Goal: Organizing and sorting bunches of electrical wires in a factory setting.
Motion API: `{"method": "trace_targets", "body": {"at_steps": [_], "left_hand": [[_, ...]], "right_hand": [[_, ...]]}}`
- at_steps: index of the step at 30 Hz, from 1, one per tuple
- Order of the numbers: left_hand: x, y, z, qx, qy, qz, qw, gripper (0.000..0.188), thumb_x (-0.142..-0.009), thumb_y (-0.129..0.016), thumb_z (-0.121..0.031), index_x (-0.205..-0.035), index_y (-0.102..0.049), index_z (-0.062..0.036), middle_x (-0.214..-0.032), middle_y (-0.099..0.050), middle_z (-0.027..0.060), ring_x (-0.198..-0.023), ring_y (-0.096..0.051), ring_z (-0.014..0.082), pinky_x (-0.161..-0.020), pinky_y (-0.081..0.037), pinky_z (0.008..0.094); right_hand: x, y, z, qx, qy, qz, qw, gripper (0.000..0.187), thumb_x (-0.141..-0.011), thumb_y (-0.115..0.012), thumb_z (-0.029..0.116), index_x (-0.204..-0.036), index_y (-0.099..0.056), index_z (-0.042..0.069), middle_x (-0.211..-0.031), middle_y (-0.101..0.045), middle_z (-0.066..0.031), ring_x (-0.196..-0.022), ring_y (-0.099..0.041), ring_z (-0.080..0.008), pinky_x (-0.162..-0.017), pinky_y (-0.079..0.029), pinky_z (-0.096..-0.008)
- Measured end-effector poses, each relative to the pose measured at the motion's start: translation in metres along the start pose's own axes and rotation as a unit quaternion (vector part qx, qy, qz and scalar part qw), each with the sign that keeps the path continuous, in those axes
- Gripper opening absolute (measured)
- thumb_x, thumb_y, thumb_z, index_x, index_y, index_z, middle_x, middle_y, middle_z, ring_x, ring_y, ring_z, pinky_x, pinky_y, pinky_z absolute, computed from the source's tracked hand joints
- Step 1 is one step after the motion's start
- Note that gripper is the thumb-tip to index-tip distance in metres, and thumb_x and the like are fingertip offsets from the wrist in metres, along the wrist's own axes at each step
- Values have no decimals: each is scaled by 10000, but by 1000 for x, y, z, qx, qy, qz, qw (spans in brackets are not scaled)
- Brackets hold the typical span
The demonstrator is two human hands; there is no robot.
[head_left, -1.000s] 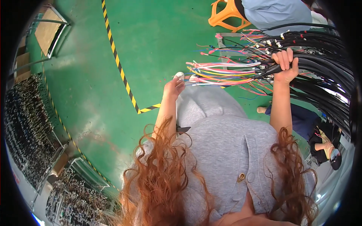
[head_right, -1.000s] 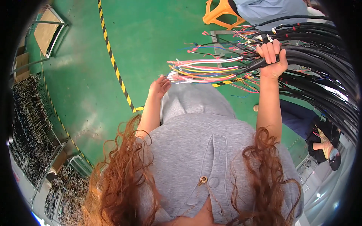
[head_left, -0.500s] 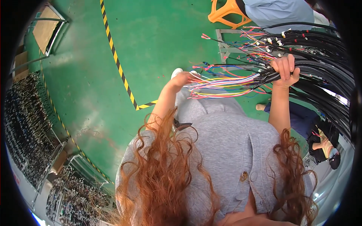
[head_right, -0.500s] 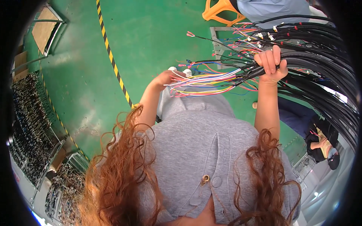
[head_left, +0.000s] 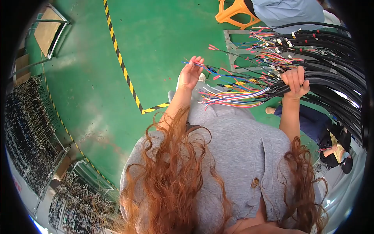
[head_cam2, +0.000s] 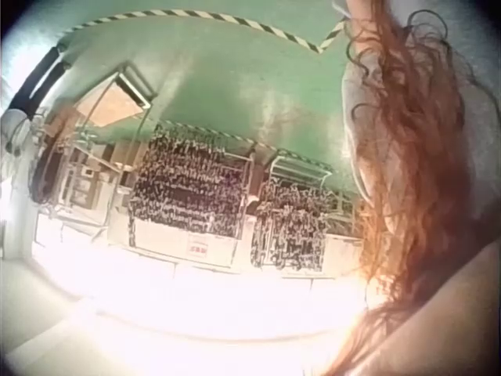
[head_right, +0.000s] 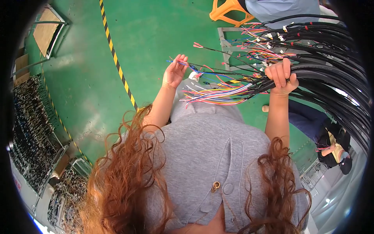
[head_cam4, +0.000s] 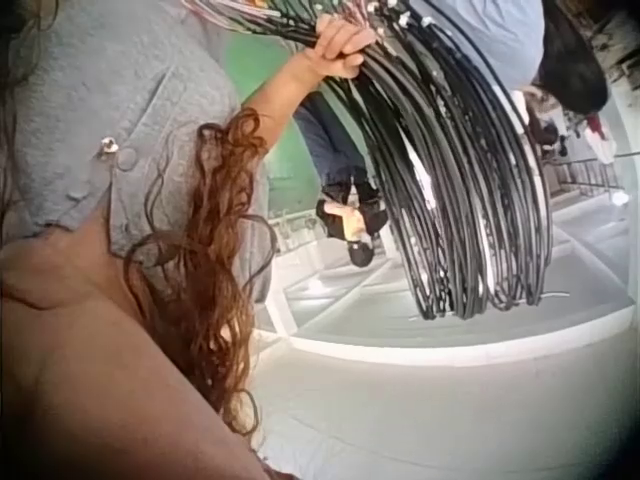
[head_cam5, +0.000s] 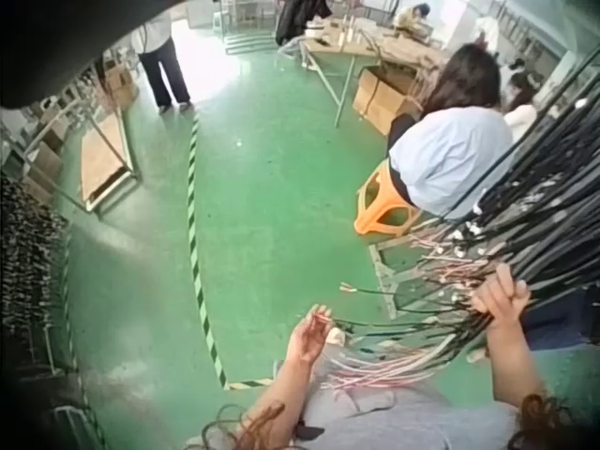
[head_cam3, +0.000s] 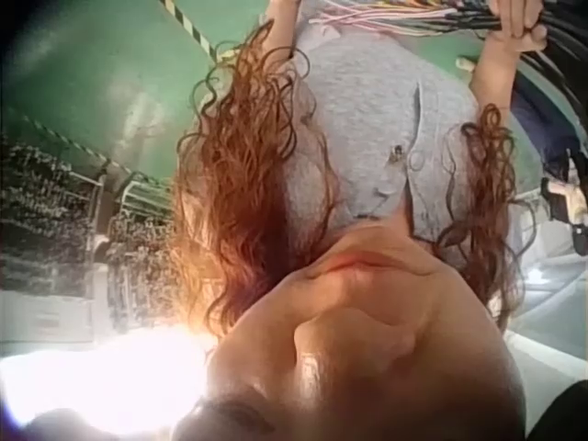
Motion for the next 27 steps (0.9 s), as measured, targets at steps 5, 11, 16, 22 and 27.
{"method": "trace_targets", "body": {"at_steps": [5, 11, 16, 22, 27], "left_hand": [[-1, -2, -6, -115, -45, -45, 991, 358, -889, -461, -112, -1229, -394, -23, -1124, -544, 128, -1038, -547, 237, -807, -502, 312], [-2, -7, -7, -114, -71, -66, 989, 352, -892, -448, -96, -1231, -384, -32, -1126, -536, 149, -1035, -546, 256, -815, -506, 332], [1, -4, -9, -118, -70, -72, 988, 345, -894, -445, -97, -1228, -385, -35, -1130, -529, 153, -1036, -545, 261, -823, -503, 336], [7, 4, -5, -117, -61, -93, 987, 340, -891, -454, -98, -1218, -388, -29, -1115, -530, 147, -1050, -534, 267, -834, -500, 343], [10, 3, -6, -81, -79, -76, 991, 297, -876, -478, -81, -1164, -436, -24, -1093, -542, 145, -1039, -536, 271, -829, -505, 353]], "right_hand": [[4, 6, 2, 9, 5, -18, 1000, 297, -759, -671, 279, -654, -424, 151, -428, -450, 89, -353, -402, -6, -442, -211, -182], [4, 11, 3, 14, 0, -15, 1000, 300, -753, -674, 282, -652, -424, 151, -431, -445, 89, -359, -403, -7, -452, -213, -185], [9, 16, 3, 20, 13, -41, 999, 296, -756, -671, 285, -671, -424, 145, -438, -419, 86, -363, -381, -13, -468, -214, -193], [17, 21, 4, 7, 11, -52, 999, 287, -771, -656, 276, -687, -423, 132, -463, -395, 61, -400, -355, -49, -524, -250, -220], [20, 30, 5, 19, 16, -54, 998, 289, -765, -661, 287, -693, -427, 135, -462, -399, 65, -399, -352, -42, -507, -236, -216]]}}
Point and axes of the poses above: each hand's wrist, its own x-axis away from the middle knuckle, its own y-axis out of the back of the hand, z = x × y, the point moved 1 cm from there along -x, towards the middle knuckle
